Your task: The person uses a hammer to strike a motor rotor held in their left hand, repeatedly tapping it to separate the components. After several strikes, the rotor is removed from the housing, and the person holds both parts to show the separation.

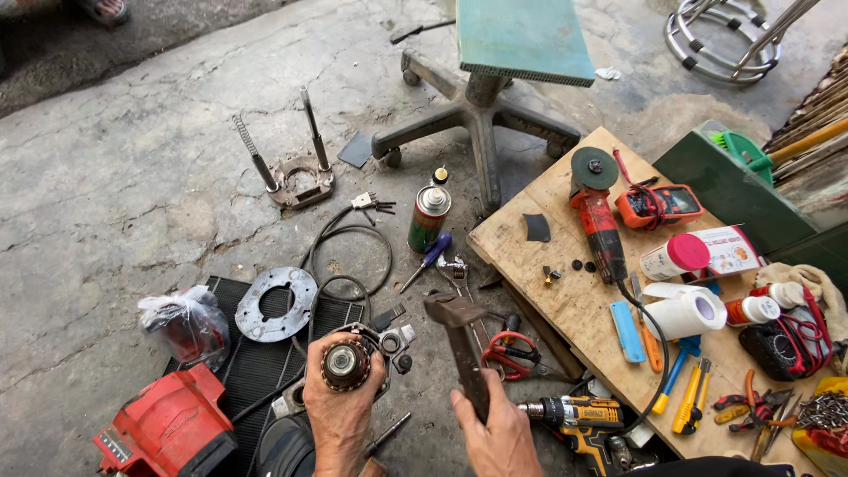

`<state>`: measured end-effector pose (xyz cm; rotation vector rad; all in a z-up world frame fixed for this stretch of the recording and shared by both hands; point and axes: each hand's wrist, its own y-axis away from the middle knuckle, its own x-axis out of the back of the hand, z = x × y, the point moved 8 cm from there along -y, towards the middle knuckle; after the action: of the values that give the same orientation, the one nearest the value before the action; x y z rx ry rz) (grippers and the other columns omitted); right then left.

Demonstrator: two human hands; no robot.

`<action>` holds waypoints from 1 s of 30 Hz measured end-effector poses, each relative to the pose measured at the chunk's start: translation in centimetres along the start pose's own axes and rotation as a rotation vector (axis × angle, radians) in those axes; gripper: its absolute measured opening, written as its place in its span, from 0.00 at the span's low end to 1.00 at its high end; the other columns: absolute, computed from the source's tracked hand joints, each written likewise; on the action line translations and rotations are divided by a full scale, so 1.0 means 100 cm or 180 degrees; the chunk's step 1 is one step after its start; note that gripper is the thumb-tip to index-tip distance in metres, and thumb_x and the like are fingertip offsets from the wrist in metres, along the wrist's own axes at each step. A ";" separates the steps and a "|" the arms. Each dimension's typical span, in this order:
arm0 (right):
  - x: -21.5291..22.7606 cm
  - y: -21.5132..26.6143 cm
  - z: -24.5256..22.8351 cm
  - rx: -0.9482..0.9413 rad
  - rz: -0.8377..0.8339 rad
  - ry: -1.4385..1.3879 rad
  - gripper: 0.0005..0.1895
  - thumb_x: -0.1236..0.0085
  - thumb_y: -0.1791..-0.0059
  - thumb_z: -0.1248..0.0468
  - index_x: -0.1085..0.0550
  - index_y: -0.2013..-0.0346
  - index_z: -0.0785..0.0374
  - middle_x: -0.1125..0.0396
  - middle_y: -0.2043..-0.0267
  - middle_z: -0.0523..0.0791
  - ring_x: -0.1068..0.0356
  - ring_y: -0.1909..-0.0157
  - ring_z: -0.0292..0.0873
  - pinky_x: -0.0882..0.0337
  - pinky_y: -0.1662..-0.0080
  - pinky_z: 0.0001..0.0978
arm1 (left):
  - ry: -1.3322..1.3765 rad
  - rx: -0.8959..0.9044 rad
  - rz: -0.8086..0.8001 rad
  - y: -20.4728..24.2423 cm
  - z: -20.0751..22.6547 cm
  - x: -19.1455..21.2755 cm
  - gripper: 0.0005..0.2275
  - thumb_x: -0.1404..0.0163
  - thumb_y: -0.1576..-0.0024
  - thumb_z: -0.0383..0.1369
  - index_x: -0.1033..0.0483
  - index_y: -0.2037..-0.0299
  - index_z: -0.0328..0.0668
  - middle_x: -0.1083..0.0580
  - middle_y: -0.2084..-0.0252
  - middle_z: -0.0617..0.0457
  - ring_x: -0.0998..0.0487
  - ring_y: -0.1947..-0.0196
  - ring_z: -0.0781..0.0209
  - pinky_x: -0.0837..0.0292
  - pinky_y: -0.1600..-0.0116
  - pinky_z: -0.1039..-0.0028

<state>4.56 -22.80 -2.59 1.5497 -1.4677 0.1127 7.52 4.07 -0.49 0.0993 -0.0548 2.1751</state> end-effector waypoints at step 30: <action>-0.024 -0.011 0.006 0.0162 -0.0591 0.0766 0.20 0.55 0.39 0.38 0.38 0.41 0.43 0.22 0.57 0.50 0.24 0.52 0.66 0.30 0.54 0.50 | -0.0089 0.0408 0.0016 0.005 -0.002 -0.005 0.18 0.31 0.51 0.28 0.21 0.51 0.49 0.19 0.52 0.55 0.17 0.51 0.61 0.21 0.41 0.74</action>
<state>4.54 -21.70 -5.03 1.6438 -1.1364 0.2205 7.42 3.36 -0.73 0.2028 0.0685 2.1813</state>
